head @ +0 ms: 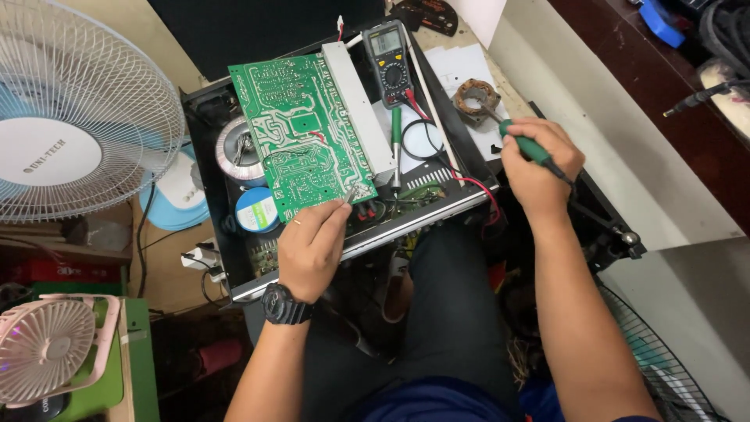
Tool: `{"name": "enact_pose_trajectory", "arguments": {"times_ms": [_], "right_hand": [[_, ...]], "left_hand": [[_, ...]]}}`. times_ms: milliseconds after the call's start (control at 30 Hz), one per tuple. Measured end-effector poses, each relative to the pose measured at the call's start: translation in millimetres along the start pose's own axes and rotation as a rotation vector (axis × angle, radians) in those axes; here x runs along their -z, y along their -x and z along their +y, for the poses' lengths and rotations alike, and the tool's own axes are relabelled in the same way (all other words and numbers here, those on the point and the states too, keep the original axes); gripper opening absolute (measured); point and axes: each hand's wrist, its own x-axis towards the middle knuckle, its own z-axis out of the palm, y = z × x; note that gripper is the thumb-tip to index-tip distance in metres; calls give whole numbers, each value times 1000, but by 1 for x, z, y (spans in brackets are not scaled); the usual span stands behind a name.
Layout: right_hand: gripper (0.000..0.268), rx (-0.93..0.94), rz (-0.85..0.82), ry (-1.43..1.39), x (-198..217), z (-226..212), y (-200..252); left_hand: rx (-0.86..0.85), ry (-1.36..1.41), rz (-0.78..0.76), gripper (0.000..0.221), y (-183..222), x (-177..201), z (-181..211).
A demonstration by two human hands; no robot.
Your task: A person is soldering components on a large green circuit board inside an electronic device at a repair bench.
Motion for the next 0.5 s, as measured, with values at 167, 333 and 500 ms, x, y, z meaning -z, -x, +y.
{"name": "enact_pose_trajectory", "arguments": {"times_ms": [167, 333, 500], "right_hand": [[18, -6, -31, -10, 2, 8, 3], [17, 2, -35, 1, 8, 9, 5], [13, -210, 84, -40, 25, -20, 2]], "left_hand": [[42, 21, 10, 8, -2, 1, -1], [119, 39, 11, 15, 11, -2, -7], [237, 150, -4, 23, 10, 9, -9]]}}
